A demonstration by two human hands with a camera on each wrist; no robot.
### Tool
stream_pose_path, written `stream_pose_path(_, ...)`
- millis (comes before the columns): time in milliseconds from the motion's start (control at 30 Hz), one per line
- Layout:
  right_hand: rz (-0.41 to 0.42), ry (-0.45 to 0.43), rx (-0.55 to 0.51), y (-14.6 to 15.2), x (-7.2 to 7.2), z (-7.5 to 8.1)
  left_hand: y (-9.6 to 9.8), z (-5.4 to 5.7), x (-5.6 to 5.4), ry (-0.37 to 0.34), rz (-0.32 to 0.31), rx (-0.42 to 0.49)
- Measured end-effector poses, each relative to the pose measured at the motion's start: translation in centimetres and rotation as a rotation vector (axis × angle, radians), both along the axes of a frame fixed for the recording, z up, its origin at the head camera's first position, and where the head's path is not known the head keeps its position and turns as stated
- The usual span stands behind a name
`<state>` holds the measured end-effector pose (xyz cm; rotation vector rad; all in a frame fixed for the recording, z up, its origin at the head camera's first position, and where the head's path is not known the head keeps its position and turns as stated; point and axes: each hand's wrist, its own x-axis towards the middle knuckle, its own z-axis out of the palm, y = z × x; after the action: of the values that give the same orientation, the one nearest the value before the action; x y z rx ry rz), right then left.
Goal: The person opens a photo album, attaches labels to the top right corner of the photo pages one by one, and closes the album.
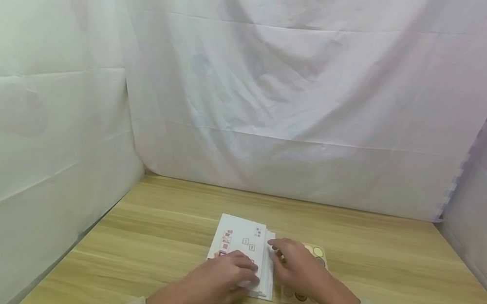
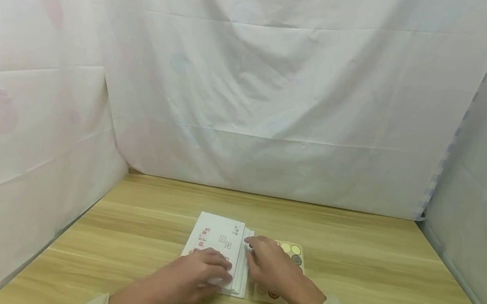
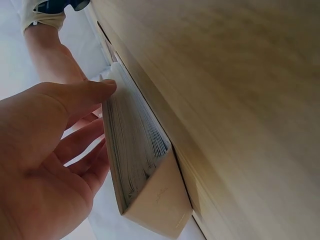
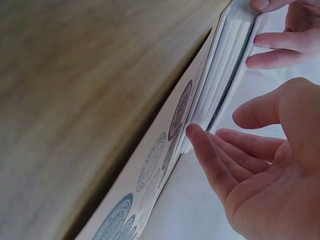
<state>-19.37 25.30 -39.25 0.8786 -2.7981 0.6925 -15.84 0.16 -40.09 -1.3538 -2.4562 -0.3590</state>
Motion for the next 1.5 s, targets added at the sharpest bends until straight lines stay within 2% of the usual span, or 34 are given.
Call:
stream_pose_path(167, -0.011, 0.029, 0.016, 0.0, 0.0, -0.1, 0.1, -0.1, 0.1, 0.021, -0.016, -0.013)
stream_pose_path(400, -0.014, 0.005, 0.013, 0.1, 0.0, -0.1, 0.2, -0.3, 0.0, 0.034, -0.035, 0.001)
stream_pose_path(733, -0.011, 0.028, 0.017, 0.2, 0.0, -0.1, 0.4, -0.4, -0.1, 0.056, -0.043, 0.060)
stream_pose_path(867, -0.001, 0.036, 0.014, 0.3, -0.1, -0.1, 0.5, -0.3, -0.1, 0.072, -0.049, 0.090)
stream_pose_path(1033, 0.000, 0.044, 0.014, 0.4, -0.1, -0.1, 0.5, 0.0, -0.2, 0.084, -0.026, 0.119)
stream_pose_path(1300, -0.022, 0.031, 0.008, 0.8, 0.0, 0.3, 0.5, 0.9, -1.0, 0.065, 0.017, 0.096)
stream_pose_path(1500, -0.068, 0.031, 0.010, 0.9, 0.1, 1.1, 0.4, 1.7, -2.0, 0.072, 0.019, 0.115)
